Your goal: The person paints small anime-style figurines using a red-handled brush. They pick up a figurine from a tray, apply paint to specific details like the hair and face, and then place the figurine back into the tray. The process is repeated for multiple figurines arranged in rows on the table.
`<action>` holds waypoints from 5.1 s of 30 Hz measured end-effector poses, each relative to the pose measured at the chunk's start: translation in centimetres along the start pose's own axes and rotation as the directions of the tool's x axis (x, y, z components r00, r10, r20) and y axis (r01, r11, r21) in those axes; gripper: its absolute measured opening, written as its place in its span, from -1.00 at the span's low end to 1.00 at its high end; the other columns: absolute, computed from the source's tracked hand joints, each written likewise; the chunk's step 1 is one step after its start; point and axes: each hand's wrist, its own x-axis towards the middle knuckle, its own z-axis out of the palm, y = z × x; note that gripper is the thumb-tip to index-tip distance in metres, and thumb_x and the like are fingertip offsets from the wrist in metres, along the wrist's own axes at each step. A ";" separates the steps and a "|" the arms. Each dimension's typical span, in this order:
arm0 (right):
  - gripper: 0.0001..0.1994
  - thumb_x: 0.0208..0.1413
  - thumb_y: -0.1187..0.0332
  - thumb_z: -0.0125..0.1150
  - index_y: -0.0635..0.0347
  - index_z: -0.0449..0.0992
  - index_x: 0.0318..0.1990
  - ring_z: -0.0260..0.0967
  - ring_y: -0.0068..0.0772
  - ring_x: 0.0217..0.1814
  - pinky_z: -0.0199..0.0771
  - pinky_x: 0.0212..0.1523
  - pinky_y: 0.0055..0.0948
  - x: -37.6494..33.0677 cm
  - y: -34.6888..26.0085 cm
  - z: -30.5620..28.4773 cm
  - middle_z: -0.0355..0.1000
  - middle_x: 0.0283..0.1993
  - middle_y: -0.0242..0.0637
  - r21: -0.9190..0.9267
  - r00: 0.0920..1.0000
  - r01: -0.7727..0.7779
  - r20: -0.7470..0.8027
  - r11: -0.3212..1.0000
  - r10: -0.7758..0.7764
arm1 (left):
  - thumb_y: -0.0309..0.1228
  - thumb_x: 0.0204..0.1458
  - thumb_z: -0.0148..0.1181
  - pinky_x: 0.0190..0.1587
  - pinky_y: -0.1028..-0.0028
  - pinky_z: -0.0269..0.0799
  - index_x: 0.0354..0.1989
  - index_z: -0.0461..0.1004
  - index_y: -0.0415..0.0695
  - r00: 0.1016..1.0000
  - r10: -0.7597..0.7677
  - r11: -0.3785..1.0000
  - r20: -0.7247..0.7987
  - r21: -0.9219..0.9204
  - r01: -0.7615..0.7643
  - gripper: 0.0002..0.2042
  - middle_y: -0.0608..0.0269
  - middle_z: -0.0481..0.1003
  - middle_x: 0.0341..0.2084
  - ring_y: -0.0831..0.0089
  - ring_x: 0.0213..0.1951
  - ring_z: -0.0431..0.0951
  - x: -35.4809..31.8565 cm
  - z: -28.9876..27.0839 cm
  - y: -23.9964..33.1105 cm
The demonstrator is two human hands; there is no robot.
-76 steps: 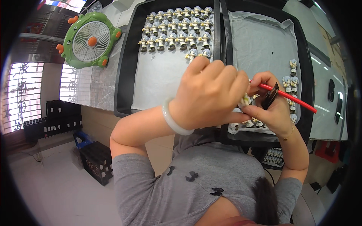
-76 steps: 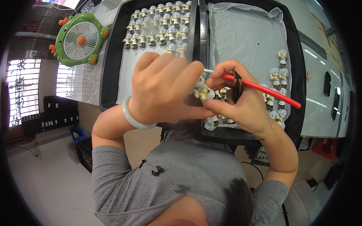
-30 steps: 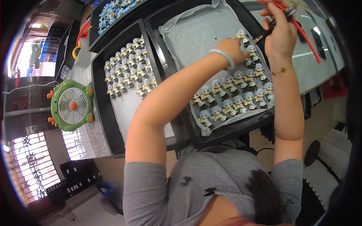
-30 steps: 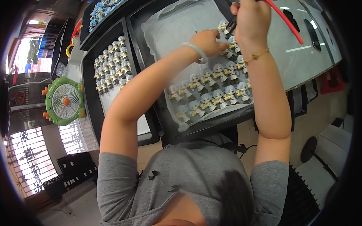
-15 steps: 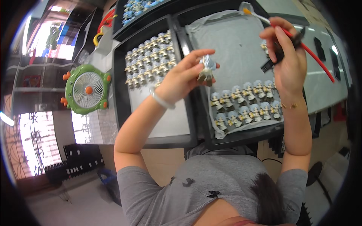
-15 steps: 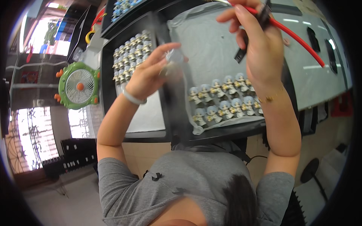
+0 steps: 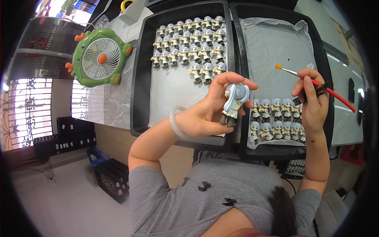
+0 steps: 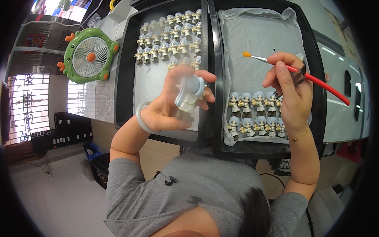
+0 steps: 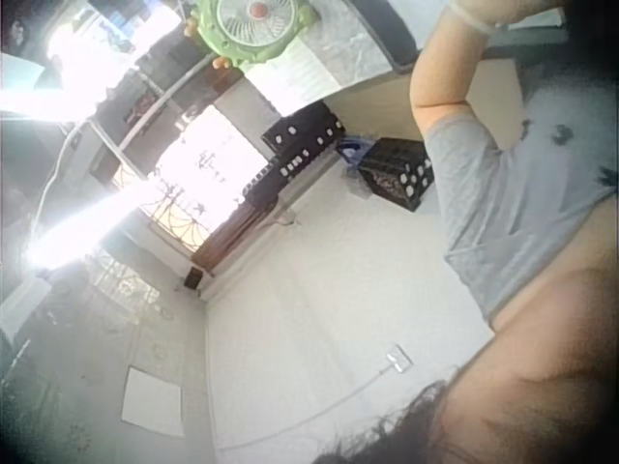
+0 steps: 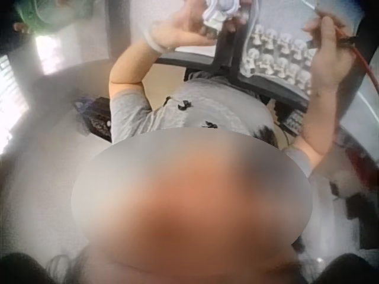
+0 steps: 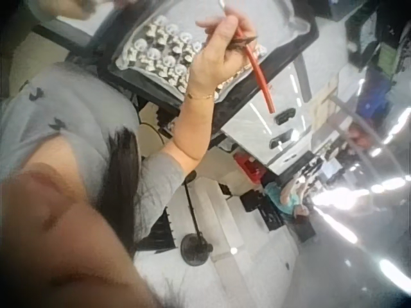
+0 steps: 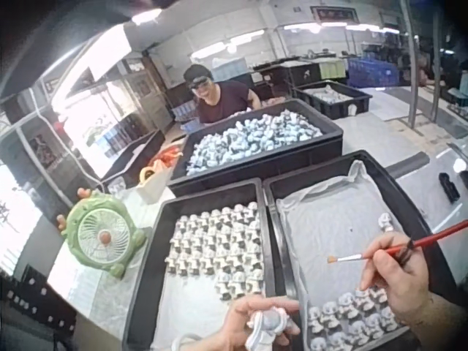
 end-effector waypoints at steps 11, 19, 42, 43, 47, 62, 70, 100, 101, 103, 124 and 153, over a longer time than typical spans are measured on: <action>-0.81 0.13 0.32 -0.13 0.23 0.36 -0.27 0.02 -0.82 -0.65 -0.08 -0.63 -0.76 -0.2 -0.4 0.2 0.30 -0.64 -0.44 -0.002 0.999 0.024 0.026 1.000 -0.024 | -0.65 -0.54 0.15 -0.13 0.41 0.27 0.06 -0.09 0.08 0.992 -0.109 0.974 -0.066 -0.205 0.093 -0.16 -0.05 0.10 0.06 0.25 -0.08 0.34 0.3 0.0 -0.5; -0.80 0.13 0.33 -0.14 0.26 0.36 -0.28 -0.02 -0.81 -0.67 -0.09 -0.63 -0.76 -0.2 -0.4 0.4 0.29 -0.66 -0.43 -0.013 0.999 0.008 0.048 1.000 -0.007 | -0.61 -0.50 0.18 -0.09 0.44 0.20 0.05 -0.04 0.01 0.996 -0.065 0.996 -0.064 -0.064 0.061 -0.21 0.02 0.14 0.03 0.34 -0.07 0.29 0.4 -0.1 -1.1; -0.75 0.12 0.28 -0.14 0.31 0.36 -0.32 0.16 -0.73 -0.58 -0.01 -0.57 -0.74 -0.7 0.1 0.6 0.27 -0.61 -0.41 0.064 0.949 0.086 0.298 0.994 -0.101 | -0.14 -0.58 0.30 -0.31 0.49 0.10 -0.21 0.34 -0.16 0.972 0.233 0.454 -0.028 0.887 -0.084 -0.37 0.23 0.32 -0.44 0.34 -0.39 0.29 0.2 0.1 -1.1; -0.75 0.12 0.28 -0.13 0.31 0.36 -0.31 0.19 -0.71 -0.56 0.03 -0.56 -0.74 -0.8 0.0 0.7 0.28 -0.60 -0.40 0.058 0.938 0.102 0.328 0.993 -0.115 | -0.14 -0.59 0.30 -0.33 0.49 0.08 -0.22 0.35 -0.16 0.971 0.237 0.442 -0.031 0.894 -0.079 -0.38 0.24 0.31 -0.46 0.35 -0.41 0.28 0.2 0.1 -1.1; -0.73 0.09 0.26 -0.08 0.33 0.39 -0.37 0.30 -0.57 -0.48 0.22 -0.47 -0.67 -0.9 -0.7 2.2 0.32 -0.56 -0.31 0.008 0.865 0.086 0.495 0.996 -0.079 | -0.10 -0.62 0.30 -0.41 0.49 0.02 -0.30 0.37 -0.15 0.957 0.289 0.388 -0.028 0.917 -0.090 -0.40 0.28 0.27 -0.57 0.38 -0.50 0.26 0.2 0.1 -1.2; -0.68 0.02 0.16 0.02 0.21 0.36 -0.61 0.09 -0.54 -0.61 0.07 -0.58 -0.55 -1.1 -1.2 2.4 0.25 -0.70 -0.43 -0.055 0.864 0.368 0.389 0.928 -0.320 | -0.15 -0.59 0.34 -0.36 0.49 0.14 -0.28 0.38 -0.17 0.943 0.332 0.348 0.008 0.929 -0.130 -0.42 0.30 0.39 -0.49 0.38 -0.50 0.36 0.2 0.5 -1.4; -0.72 0.04 0.24 0.00 0.26 0.41 -0.56 0.14 -0.54 -0.61 0.10 -0.56 -0.59 -0.7 -1.1 1.5 0.30 -0.66 -0.37 -0.051 0.862 0.354 0.405 0.934 -0.305 | -0.39 -0.51 0.33 -0.17 0.47 0.27 -0.10 0.19 -0.23 0.997 0.075 0.799 -0.028 0.600 -0.043 -0.34 0.13 0.31 -0.17 0.41 -0.20 0.35 0.4 0.2 -1.8; -0.70 0.16 0.30 -0.23 0.38 0.37 -0.31 0.02 -0.64 -0.57 -0.02 -0.48 -0.65 1.2 -1.4 -4.8 0.17 -0.65 -0.39 0.114 0.967 0.250 -0.081 0.961 -0.242 | -0.52 -0.38 0.23 -0.03 0.37 0.22 0.03 0.16 -0.10 0.919 0.036 0.230 -0.392 0.898 0.375 -0.35 0.10 0.16 -0.09 0.21 -0.07 0.25 -4.5 -14.1 -4.3; -0.70 0.16 0.30 -0.23 0.40 0.37 -0.29 0.01 -0.62 -0.56 -0.02 -0.48 -0.64 1.2 -1.7 -5.8 0.17 -0.65 -0.39 0.137 0.957 0.280 -0.120 0.950 -0.265 | -0.51 -0.38 0.24 -0.03 0.37 0.22 0.04 0.16 -0.10 0.928 0.027 0.234 -0.372 0.905 0.356 -0.34 0.10 0.16 -0.08 0.21 -0.06 0.24 -4.0 -14.3 -4.7; -0.70 0.14 0.33 -0.21 0.44 0.38 -0.27 -0.01 -0.57 -0.53 -0.04 -0.49 -0.62 1.9 -2.6 -7.7 0.18 -0.62 -0.37 0.324 0.934 0.358 -0.138 0.876 -0.331 | -0.53 -0.38 0.21 -0.01 0.36 0.20 0.05 0.13 -0.14 0.943 0.141 -0.043 -0.302 0.949 0.311 -0.33 0.07 0.17 -0.08 0.21 -0.03 0.22 -4.2 -13.9 -4.6; -0.79 0.10 0.31 -0.11 0.26 0.36 -0.41 0.04 -0.72 -0.66 -0.02 -0.67 -0.73 3.9 -0.6 -7.7 0.24 -0.64 -0.41 0.096 0.804 0.345 -0.544 0.934 -0.241 | -0.24 -0.23 0.15 -0.14 0.38 0.36 -0.18 0.34 -0.29 0.945 -0.210 0.481 -0.250 0.815 0.323 -0.55 -0.04 0.42 -0.27 0.21 -0.21 0.45 29.9 3.0 -15.0; -0.75 0.13 0.30 -0.18 0.28 0.38 -0.38 0.10 -0.74 -0.59 -0.03 -0.56 -0.72 0.1 0.2 -0.8 0.20 -0.65 -0.47 0.051 0.998 0.050 0.035 0.997 -0.051 | -0.78 -0.39 0.06 0.09 0.41 0.13 0.04 0.00 0.05 0.999 -0.032 0.991 0.019 -0.126 0.035 -0.27 0.11 0.06 0.05 0.13 0.14 0.12 0.5 1.1 -1.3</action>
